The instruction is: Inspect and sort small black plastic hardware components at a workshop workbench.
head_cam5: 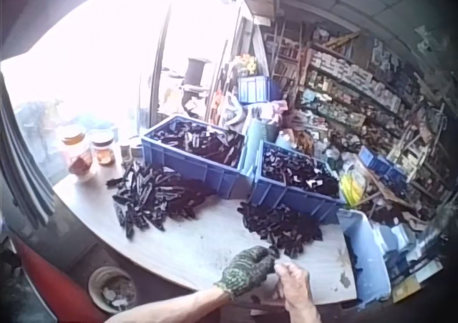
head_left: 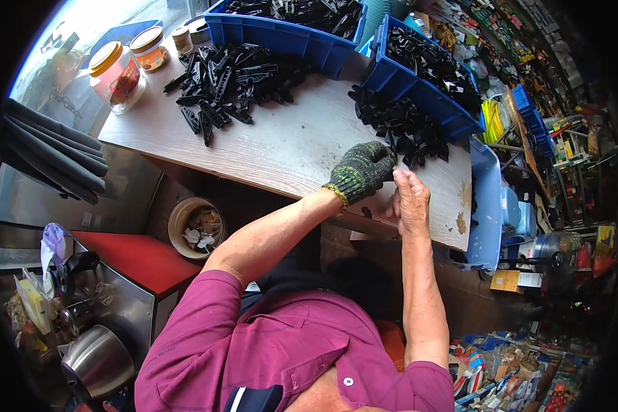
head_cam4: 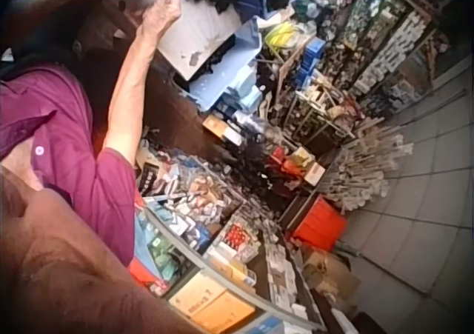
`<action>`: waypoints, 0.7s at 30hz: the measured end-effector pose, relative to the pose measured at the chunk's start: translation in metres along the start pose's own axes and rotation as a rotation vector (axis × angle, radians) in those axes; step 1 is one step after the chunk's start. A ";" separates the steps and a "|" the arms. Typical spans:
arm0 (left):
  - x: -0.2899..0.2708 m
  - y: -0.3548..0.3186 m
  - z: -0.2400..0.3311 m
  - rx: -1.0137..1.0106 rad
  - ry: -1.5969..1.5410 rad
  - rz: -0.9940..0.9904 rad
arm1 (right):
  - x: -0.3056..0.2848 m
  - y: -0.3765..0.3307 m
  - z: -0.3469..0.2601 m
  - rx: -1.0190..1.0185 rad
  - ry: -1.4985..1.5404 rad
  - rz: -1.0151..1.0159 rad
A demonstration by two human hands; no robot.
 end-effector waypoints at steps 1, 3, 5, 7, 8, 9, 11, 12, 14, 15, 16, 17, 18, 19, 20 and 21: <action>-0.008 0.001 0.005 0.128 0.090 0.073 | 0.003 -0.001 0.000 -0.003 0.001 -0.003; -0.023 -0.002 0.015 0.382 0.273 0.216 | 0.008 -0.004 -0.004 -0.059 0.008 0.018; -0.066 0.005 0.045 0.599 0.603 0.473 | 0.007 -0.007 -0.003 -0.044 0.036 0.041; -0.117 0.029 0.060 0.727 0.944 0.698 | 0.007 -0.007 0.001 0.055 0.115 0.101; -0.131 0.041 0.063 0.478 1.075 0.636 | 0.004 -0.005 0.004 0.066 0.122 0.110; -0.148 0.054 0.057 0.425 1.175 0.611 | 0.006 -0.005 0.003 0.066 0.124 0.101; -0.158 0.067 0.048 0.468 1.306 0.642 | 0.005 -0.004 0.003 0.075 0.139 0.134; -0.160 0.069 0.044 0.467 1.309 0.644 | 0.005 -0.004 0.003 0.067 0.146 0.135; -0.153 0.071 0.041 0.424 1.256 0.549 | 0.002 -0.004 0.005 0.057 0.162 0.150; -0.148 0.067 0.041 0.427 1.255 0.543 | 0.000 -0.004 0.006 0.045 0.177 0.159; -0.136 0.060 0.043 0.491 1.244 0.481 | 0.000 -0.004 0.006 0.045 0.177 0.162; -0.126 0.056 0.044 0.556 1.232 0.418 | 0.000 -0.004 0.006 0.044 0.181 0.167; -0.115 0.052 0.040 0.699 1.271 0.391 | 0.000 -0.004 0.006 0.043 0.185 0.172; -0.112 0.049 0.042 0.703 1.269 0.386 | 0.000 -0.004 0.006 0.043 0.185 0.178; -0.105 0.046 0.039 0.673 1.242 0.290 | 0.000 -0.006 0.006 0.044 0.194 0.185; -0.098 0.043 0.035 0.643 1.215 0.194 | -0.001 -0.006 0.006 0.046 0.202 0.192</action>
Point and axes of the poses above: each hand's wrist, its own y-axis towards the middle knuckle, its own x-axis out of the palm, z = x × y, the point moved 8 cm from there along y, towards the middle knuckle, and after that the axes turned 12 degrees about z, right-handed, at the moved point
